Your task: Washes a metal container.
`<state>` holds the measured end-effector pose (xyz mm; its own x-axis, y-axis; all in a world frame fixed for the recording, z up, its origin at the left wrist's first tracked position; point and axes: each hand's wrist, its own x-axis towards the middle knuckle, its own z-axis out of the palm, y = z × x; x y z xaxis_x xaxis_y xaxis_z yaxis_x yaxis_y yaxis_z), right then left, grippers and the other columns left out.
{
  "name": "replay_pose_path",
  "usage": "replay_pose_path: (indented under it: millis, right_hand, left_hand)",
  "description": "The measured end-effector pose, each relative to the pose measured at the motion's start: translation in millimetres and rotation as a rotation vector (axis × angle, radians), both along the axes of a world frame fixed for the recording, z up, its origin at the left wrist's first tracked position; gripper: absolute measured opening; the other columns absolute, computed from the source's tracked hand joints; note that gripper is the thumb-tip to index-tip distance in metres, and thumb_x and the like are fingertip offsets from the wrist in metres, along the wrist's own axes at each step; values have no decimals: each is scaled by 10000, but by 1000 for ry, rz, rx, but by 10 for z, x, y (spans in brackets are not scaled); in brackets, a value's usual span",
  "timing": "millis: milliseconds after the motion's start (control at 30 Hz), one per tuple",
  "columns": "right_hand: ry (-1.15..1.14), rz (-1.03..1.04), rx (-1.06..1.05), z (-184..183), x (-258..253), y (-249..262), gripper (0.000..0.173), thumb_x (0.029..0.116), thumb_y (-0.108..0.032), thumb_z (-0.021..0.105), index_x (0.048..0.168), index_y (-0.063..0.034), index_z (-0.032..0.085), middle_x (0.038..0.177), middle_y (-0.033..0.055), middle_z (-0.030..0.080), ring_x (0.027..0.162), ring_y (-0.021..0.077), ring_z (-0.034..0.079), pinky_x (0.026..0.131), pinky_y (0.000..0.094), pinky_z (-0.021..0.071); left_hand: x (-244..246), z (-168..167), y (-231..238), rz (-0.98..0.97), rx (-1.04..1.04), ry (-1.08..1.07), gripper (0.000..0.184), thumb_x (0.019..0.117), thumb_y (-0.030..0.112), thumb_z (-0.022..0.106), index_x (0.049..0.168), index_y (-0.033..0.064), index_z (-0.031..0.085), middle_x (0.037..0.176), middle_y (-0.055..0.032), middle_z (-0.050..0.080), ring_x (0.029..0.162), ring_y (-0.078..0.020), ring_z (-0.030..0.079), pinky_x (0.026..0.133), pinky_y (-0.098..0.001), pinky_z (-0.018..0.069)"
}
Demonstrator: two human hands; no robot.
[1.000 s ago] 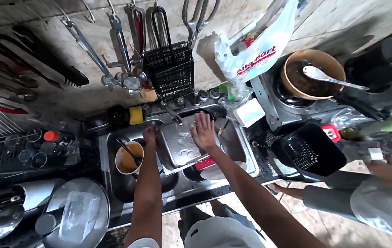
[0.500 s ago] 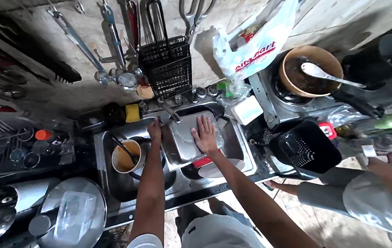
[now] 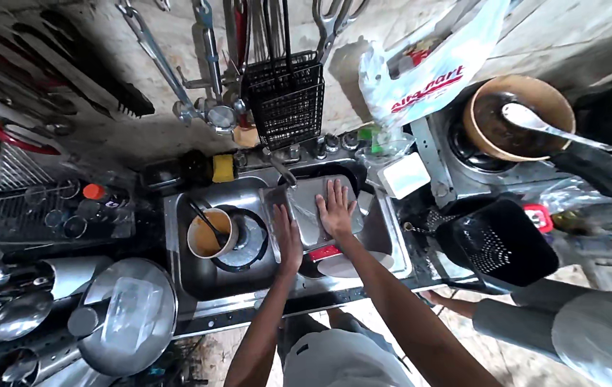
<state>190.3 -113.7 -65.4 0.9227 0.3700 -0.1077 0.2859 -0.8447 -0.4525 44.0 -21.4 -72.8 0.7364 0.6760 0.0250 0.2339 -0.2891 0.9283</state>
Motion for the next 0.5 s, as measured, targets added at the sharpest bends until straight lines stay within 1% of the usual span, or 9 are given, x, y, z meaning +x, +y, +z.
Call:
replay_pose_path:
  millis: [67, 100, 200, 267, 333, 367, 400, 433, 500]
  right_hand:
    - [6, -8, -4, -6, 17, -30, 768, 1005, -747, 155, 1667, -356, 146, 1749, -45, 82, 1613, 273, 42, 1208, 742, 21]
    - [13, -18, -10, -11, 27, -38, 772, 1003, -750, 153, 1667, -356, 146, 1749, -45, 81, 1613, 275, 44, 1207, 740, 24]
    - [20, -51, -1, -32, 55, -57, 772, 1004, -753, 163, 1666, -357, 146, 1748, -43, 84, 1612, 281, 46, 1205, 745, 9]
    - [23, -69, -7, -39, 58, -42, 774, 1005, -749, 162, 1667, -348, 148, 1748, -40, 87, 1612, 280, 48, 1207, 739, 7]
    - [8, -85, -8, -61, 75, -41, 776, 1006, -743, 158, 1666, -334, 177, 1745, -34, 110, 1611, 279, 67, 1213, 732, 13]
    - [4, -90, -12, -68, 91, -51, 777, 1005, -744, 155, 1665, -335, 183, 1744, -29, 119, 1610, 280, 76, 1214, 730, 18]
    - [6, -95, -13, -68, 90, -75, 775, 1005, -744, 159, 1663, -337, 193, 1744, -22, 126, 1609, 285, 84, 1213, 730, 23]
    - [12, -106, -15, -69, 79, -101, 779, 1001, -752, 156, 1662, -341, 195, 1743, -18, 129, 1608, 286, 88, 1213, 728, 26]
    - [23, -126, -9, -61, 73, -113, 780, 1002, -752, 165, 1662, -338, 197, 1743, -1, 131, 1609, 291, 83, 1215, 729, 5]
  left_hand:
    - [15, -40, 90, -44, -45, -29, 719, 1088, 531, 111, 1645, 83, 195, 1725, -95, 126, 1596, -224, 86, 1312, -470, 97]
    - [60, -79, 188, -58, -62, -25, 702, 1093, 512, 113, 1647, 87, 185, 1726, -86, 124, 1595, -211, 85, 1311, -455, 103]
    - [263, -220, 370, 8, -107, 2, 621, 1115, 444, 182, 1643, 122, 231, 1722, -71, 157, 1589, -198, 121, 1303, -447, 128]
    - [325, -171, 298, 53, -97, -3, 607, 1116, 425, 222, 1634, 109, 258, 1714, -79, 186, 1586, -206, 141, 1298, -450, 136]
    - [273, -67, 206, -49, -51, -19, 609, 1115, 432, 218, 1649, 139, 219, 1725, -35, 154, 1589, -172, 116, 1306, -448, 135]
    - [232, -62, 212, -114, -3, -21, 596, 1117, 420, 214, 1648, 148, 229, 1726, -22, 151, 1590, -169, 107, 1310, -454, 132]
    - [174, -99, 251, -138, 49, 2, 568, 1122, 391, 226, 1639, 160, 268, 1721, -13, 177, 1588, -168, 128, 1308, -451, 158]
    - [110, -184, 311, -94, 119, 33, 519, 1126, 334, 276, 1604, 152, 361, 1697, -24, 260, 1574, -181, 201, 1295, -447, 222]
    - [6, -397, 493, 97, 195, 127, 426, 1083, 227, 441, 1477, 95, 533, 1599, -104, 432, 1496, -253, 376, 1232, -462, 336]
